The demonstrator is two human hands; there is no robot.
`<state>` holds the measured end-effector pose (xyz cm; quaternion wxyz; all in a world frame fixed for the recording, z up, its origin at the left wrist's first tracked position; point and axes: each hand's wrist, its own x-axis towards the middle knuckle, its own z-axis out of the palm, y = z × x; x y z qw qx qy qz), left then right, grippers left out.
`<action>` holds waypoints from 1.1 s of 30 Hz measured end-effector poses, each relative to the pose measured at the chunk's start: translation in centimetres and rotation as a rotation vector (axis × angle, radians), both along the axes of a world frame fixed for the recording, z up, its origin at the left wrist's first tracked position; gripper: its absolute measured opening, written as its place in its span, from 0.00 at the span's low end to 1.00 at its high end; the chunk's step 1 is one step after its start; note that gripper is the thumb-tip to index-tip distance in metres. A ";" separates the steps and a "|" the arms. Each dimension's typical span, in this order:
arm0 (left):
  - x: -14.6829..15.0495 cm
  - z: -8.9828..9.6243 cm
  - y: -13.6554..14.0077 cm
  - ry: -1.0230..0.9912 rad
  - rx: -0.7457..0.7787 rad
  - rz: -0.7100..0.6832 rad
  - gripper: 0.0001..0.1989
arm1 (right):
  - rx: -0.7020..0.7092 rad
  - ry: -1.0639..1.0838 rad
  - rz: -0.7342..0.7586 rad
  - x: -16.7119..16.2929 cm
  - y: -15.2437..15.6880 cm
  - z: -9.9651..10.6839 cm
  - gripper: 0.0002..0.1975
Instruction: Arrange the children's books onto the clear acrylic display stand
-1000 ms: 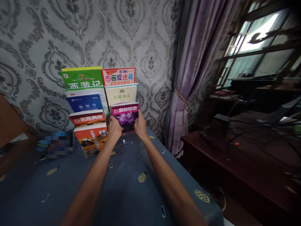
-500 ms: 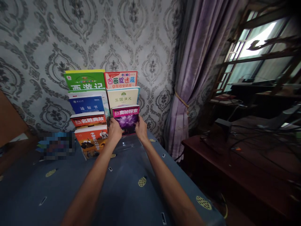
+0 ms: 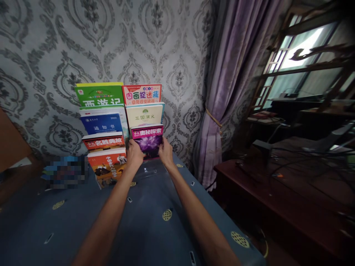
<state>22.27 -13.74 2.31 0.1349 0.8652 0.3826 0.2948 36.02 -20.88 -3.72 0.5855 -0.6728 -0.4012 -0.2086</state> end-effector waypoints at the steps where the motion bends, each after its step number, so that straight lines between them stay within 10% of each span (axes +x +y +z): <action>1: 0.0 0.0 0.0 -0.001 0.001 -0.002 0.26 | 0.001 -0.003 0.003 0.0 0.0 0.0 0.30; 33: 0.5 -0.5 -0.7 0.009 0.060 -0.015 0.21 | -0.266 -0.145 0.005 3.1 -2.7 1.8 0.23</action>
